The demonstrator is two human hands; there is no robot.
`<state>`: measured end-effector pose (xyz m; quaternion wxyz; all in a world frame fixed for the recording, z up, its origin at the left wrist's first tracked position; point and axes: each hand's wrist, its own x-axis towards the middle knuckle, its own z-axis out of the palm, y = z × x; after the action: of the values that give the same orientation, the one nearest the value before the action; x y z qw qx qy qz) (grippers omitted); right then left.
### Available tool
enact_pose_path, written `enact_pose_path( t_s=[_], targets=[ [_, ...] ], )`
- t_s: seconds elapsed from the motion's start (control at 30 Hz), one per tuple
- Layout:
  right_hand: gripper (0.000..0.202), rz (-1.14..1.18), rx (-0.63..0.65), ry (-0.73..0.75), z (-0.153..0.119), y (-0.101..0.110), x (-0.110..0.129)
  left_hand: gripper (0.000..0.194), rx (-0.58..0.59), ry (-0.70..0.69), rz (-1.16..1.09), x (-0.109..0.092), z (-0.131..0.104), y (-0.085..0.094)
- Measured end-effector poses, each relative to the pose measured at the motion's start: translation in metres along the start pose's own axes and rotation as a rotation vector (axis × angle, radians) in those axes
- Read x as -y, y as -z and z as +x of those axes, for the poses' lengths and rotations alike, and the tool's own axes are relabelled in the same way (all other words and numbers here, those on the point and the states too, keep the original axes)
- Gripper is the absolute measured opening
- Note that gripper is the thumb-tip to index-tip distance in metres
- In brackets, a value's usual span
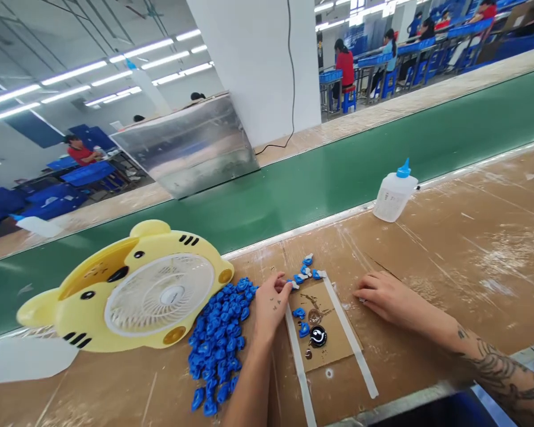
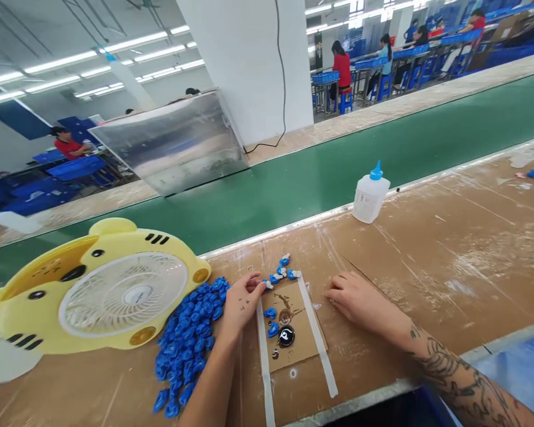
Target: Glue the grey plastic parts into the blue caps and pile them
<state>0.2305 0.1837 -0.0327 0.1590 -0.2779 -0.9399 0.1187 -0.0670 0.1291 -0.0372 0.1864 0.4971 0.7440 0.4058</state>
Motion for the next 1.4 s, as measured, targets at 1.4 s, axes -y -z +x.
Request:
enact_pose_path(
  t_s=[1.4],
  targets=[
    [0.033, 0.684, -0.205, -0.181, 0.001, -0.030, 0.055, 0.027, 0.031, 0.421, -0.791, -0.013, -0.118, 0.016]
  ],
)
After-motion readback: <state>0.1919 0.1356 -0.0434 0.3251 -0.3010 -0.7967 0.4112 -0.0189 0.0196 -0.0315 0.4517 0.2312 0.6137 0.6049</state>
